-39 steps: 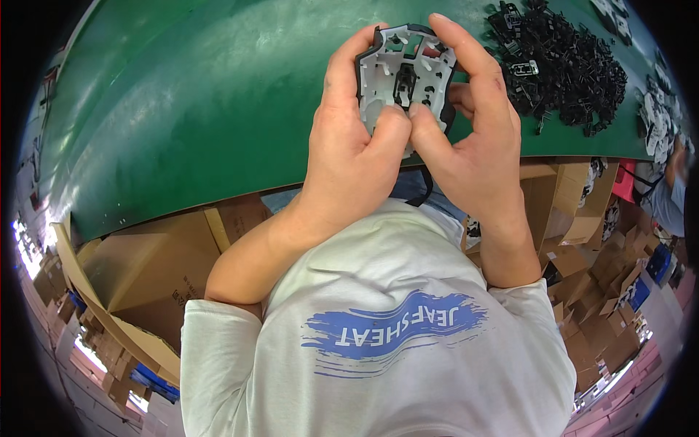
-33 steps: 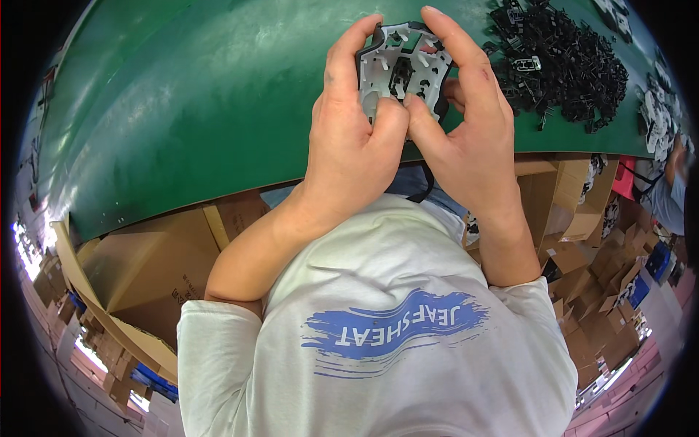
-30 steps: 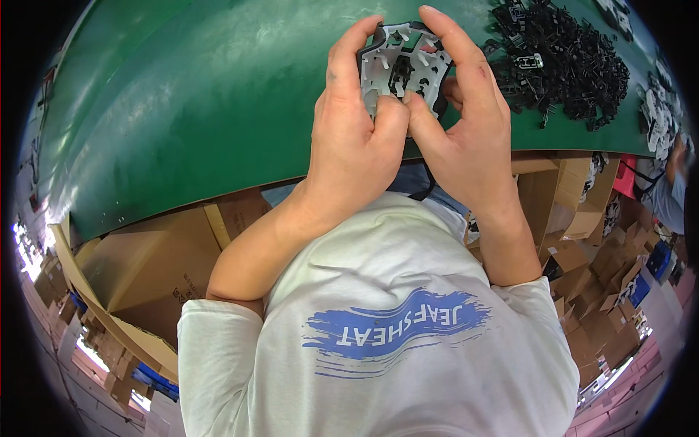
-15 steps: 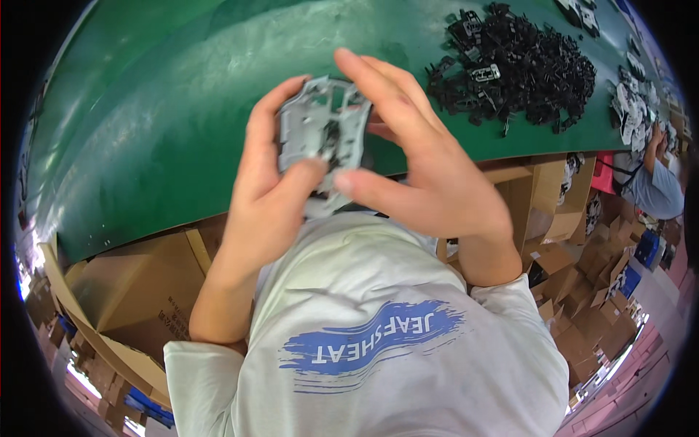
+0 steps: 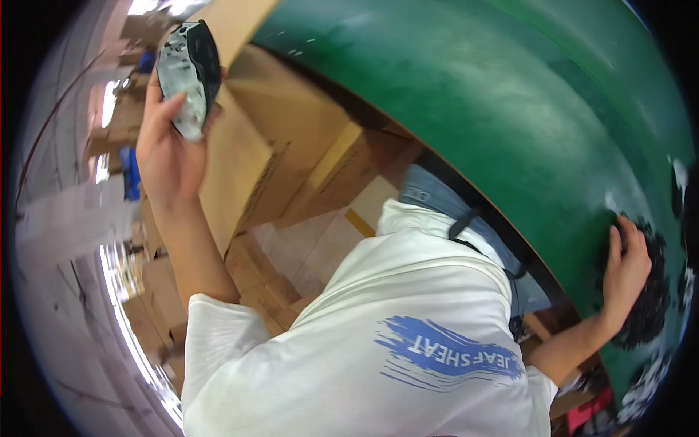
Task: The person assembles computer mouse components by picking up mouse shells and small plastic parts from a conveyor belt, inserting and pressing the parts into each shell by hand, and placing the assembled shells into a box.
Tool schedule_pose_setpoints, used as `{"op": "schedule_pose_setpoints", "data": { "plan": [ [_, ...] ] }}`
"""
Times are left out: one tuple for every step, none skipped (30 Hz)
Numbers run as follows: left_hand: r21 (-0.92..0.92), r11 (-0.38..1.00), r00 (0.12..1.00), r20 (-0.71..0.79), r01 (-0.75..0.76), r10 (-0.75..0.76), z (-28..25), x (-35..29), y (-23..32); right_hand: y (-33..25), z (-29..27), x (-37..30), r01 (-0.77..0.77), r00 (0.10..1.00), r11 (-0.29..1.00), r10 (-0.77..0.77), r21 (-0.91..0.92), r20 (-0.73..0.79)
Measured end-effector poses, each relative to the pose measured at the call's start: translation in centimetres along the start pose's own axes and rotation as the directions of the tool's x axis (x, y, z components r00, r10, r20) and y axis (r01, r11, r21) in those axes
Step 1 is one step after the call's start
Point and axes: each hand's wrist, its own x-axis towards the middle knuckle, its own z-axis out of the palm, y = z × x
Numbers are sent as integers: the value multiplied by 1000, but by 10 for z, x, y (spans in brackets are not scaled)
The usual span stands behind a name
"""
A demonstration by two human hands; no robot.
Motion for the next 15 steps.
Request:
{"op": "schedule_pose_setpoints", "data": {
  "plan": [
    [129, 992, 989, -145, -10, 29, -41, 5, 5, -3, -1, 1, 38, 999, 999, -38, 20, -5],
    [254, 967, 960, -271, -6, 77, -93, 13, 6, -8, 1, 5, -1, 1000, 997, 2, 75, -21],
    [309, 949, 913, -401, 62, 71, -145, 15, 3, -10, 1, 9, -41, 999, 992, 45, 120, -30],
    [344, 929, 854, -516, 134, 68, -204, 14, -6, -11, 1, 11, -26, 999, 992, 31, 121, -40],
    [384, 885, 822, -570, 265, 1, -268, 6, -17, -12, 2, 14, 14, 998, 992, -6, 124, -65],
    [418, 819, 783, -619, 392, -59, -330, -2, -26, -11, 2, 15, 45, 996, 990, -34, 131, -86],
    [284, 811, 702, -682, 512, -204, -390, -22, -19, -8, 10, 20, 52, 996, 986, -38, 162, -85],
    [155, 778, 610, -718, 609, -335, -431, -37, -4, -3, 23, 23, 94, 990, 963, -63, 254, -126],
    [95, 733, 538, -743, 673, -398, -458, -43, -11, 1, 29, 20, 123, 982, 941, -70, 316, -173],
    [24, 680, 458, -756, 733, -467, -470, -46, -22, 5, 31, 17, 102, 983, 943, -48, 316, -175],
    [18, 672, 471, -726, 740, -501, -460, -35, -50, 1, 22, 11, 107, 980, 944, -47, 312, -194],
    [54, 577, 376, -808, 815, -454, -443, -25, -99, -9, 6, 6, 116, 976, 954, -58, 277, -210],
    [106, 479, 291, -897, 872, -331, -440, -19, -109, -7, 2, 3, 102, 977, 959, -46, 263, -210],
    [110, 506, 308, -893, 856, -327, -441, 0, -100, -3, -1, 0, 103, 975, 955, -42, 279, -216],
    [129, 537, 331, -894, 833, -300, -448, 22, -78, 5, 1, -3, 101, 974, 943, -28, 317, -226]
  ]
}}
